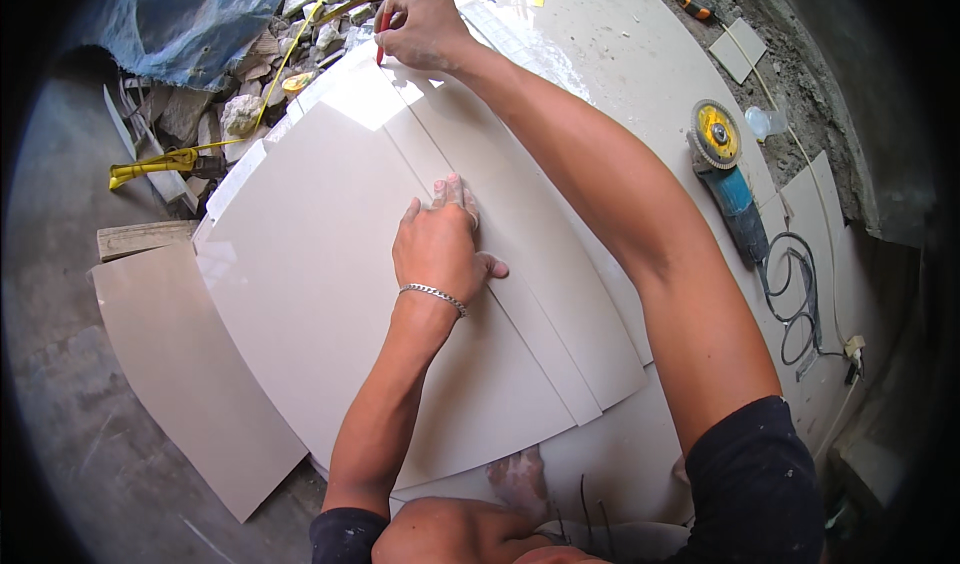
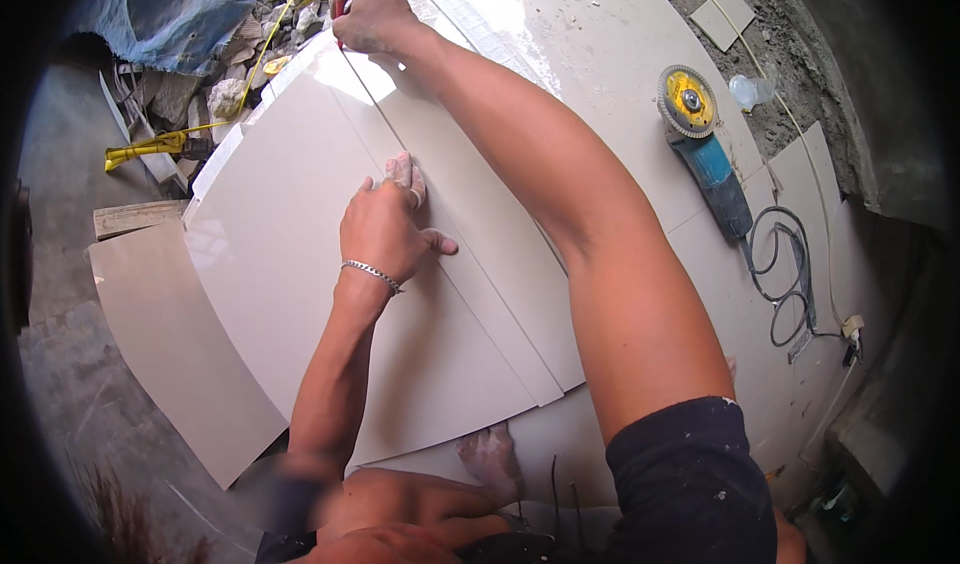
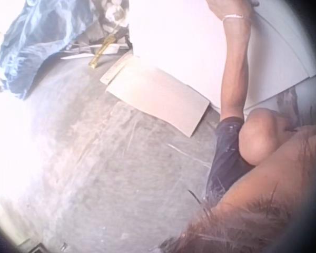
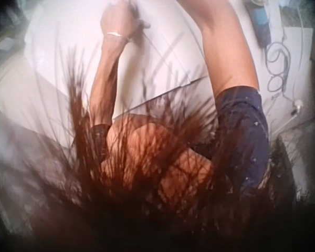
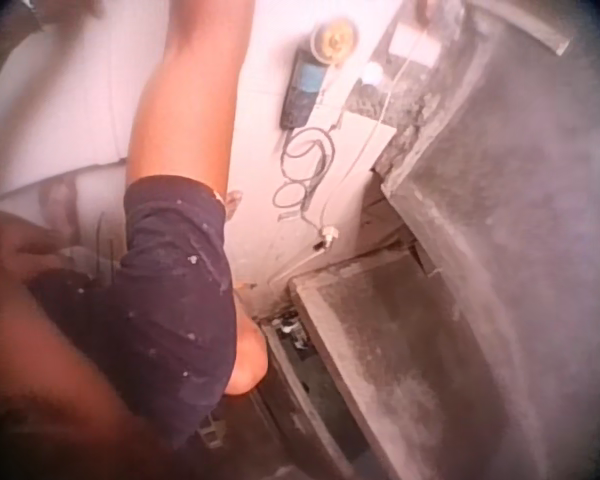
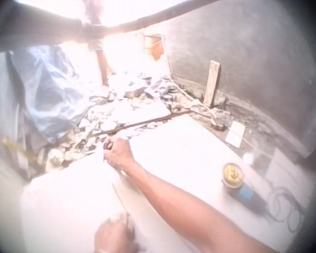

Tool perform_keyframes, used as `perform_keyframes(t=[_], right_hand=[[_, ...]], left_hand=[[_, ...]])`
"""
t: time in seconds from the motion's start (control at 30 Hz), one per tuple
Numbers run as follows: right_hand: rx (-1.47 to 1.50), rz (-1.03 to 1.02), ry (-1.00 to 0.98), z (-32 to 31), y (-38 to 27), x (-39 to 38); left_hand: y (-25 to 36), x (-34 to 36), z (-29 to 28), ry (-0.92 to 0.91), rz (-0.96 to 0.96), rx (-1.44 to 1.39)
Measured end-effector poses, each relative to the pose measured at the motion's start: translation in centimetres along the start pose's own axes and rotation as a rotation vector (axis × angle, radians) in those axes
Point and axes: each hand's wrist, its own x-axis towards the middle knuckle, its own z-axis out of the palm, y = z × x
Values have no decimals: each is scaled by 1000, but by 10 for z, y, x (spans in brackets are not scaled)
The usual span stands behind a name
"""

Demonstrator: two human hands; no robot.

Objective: The person measures and marks a large ceramic tile with a tape measure and pencil, then uses an angle grinder to cut along the marked line. The person also handles a bucket of mortar and a trowel earlier in the clip.

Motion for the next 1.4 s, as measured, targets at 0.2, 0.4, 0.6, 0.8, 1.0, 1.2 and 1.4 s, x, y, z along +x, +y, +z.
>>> perform_keyframes(t=[0.2,0.4,0.6,0.8,1.0,1.2,1.4], right_hand=[[-53,-59,3,-13,-4,-33],[-6,62,-208,-63,-15,-116],[70,181,-325,-103,-32,-186],[129,148,-285,-97,-25,-190],[172,199,-299,-76,-15,-144],[211,76,-173,-47,-10,-88],[251,129,-110,-37,-5,-87]], left_hand=[[-1,4,0,-67,-46,7],[-2,5,1,-46,-45,-3],[-1,1,1,-11,-37,-24],[4,2,-3,-14,-84,-159],[11,-3,-5,86,-101,-235],[9,-2,-4,73,-103,-237],[8,0,-3,60,-129,-265]])
